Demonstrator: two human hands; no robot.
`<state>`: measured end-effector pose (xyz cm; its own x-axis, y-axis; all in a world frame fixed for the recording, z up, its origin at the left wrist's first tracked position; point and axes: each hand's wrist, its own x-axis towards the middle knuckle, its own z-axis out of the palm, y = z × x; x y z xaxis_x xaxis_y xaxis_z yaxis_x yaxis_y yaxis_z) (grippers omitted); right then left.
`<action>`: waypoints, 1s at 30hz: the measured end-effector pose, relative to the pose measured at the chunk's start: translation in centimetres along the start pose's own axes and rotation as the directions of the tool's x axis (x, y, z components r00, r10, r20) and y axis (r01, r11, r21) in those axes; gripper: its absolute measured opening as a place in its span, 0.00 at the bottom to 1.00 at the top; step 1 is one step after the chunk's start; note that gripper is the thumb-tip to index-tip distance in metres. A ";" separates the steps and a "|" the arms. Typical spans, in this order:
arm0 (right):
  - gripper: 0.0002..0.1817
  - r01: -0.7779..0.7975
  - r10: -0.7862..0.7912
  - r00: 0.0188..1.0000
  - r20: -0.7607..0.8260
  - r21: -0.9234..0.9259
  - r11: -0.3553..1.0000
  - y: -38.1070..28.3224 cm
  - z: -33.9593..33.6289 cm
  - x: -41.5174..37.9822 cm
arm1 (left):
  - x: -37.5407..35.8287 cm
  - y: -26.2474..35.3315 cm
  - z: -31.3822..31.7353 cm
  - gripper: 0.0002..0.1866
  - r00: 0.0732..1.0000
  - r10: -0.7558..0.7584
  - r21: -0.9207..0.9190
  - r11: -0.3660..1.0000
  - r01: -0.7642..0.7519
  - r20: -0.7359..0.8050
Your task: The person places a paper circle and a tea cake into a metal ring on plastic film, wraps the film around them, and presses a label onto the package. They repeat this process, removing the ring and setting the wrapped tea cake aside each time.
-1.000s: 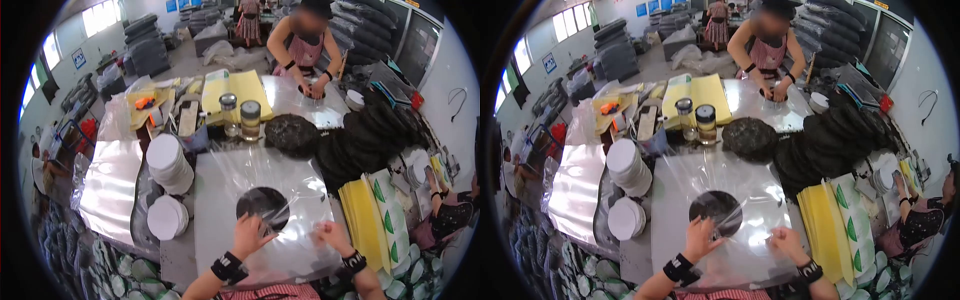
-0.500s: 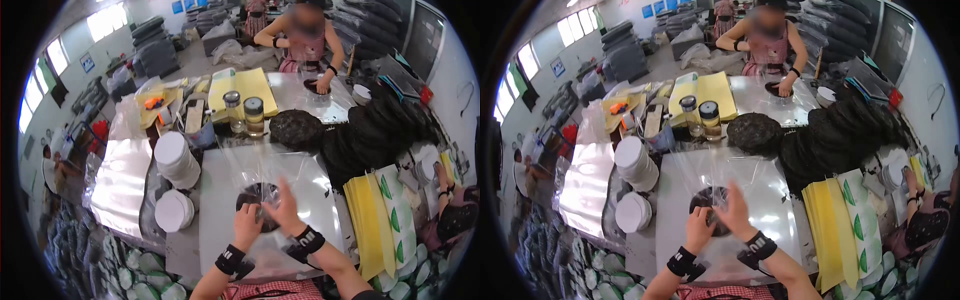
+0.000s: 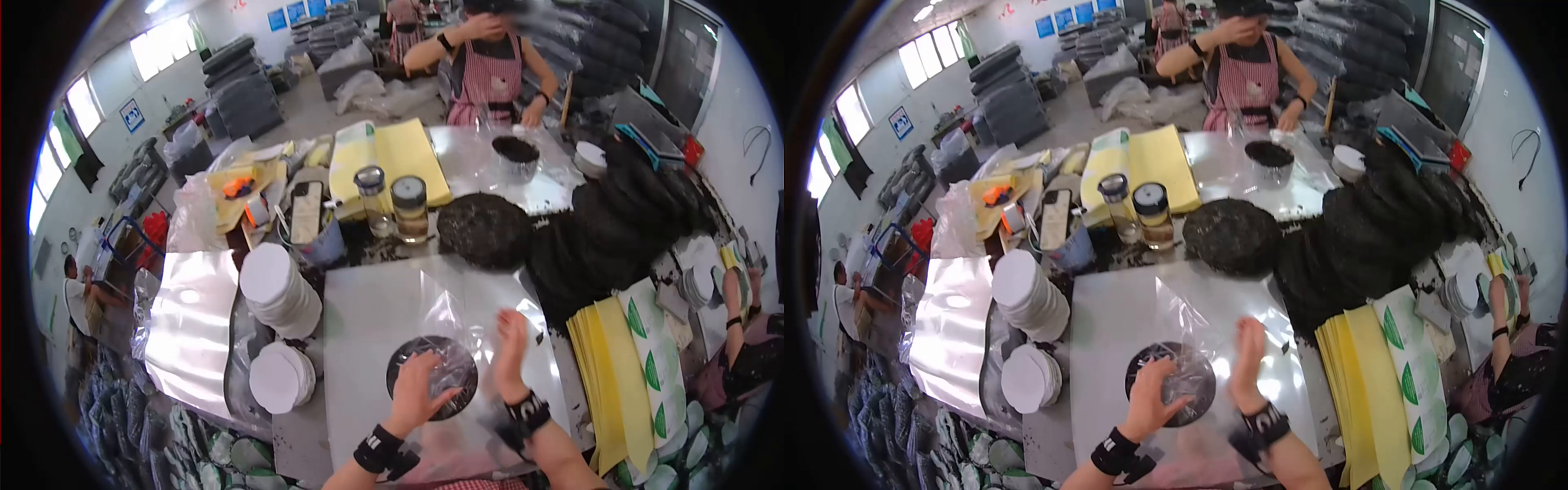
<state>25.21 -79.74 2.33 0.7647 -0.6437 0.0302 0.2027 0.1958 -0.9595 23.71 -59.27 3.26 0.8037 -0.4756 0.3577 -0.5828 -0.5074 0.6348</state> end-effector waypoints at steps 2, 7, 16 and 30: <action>0.20 0.301 -0.236 0.904 0.355 -0.137 0.944 -0.7 3.4 -0.6 | 0.1 1.4 -0.9 0.42 0.955 -0.285 -0.530 0.824 0.201 -0.081; 0.18 0.296 -0.164 0.741 0.651 -0.098 0.950 3.0 0.4 -3.6 | -0.7 -2.9 -0.6 0.25 0.971 -0.152 -0.639 0.769 0.000 -0.183; 0.19 0.643 -0.169 0.671 0.722 -0.452 0.619 -2.0 1.4 -10.3 | -0.6 0.1 1.5 0.24 0.895 -0.274 -0.115 0.962 0.249 -0.351; 0.04 0.685 0.119 0.568 0.814 -0.548 0.480 -2.7 0.5 -7.4 | -1.7 0.3 0.4 0.43 0.945 -0.090 0.395 0.918 -0.044 0.315</action>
<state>19.31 -75.09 4.81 0.9567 0.2599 0.1313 0.2858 -0.7526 -0.5932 22.12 -58.95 2.58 0.7741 -0.6297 0.0652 -0.6177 -0.7286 0.2960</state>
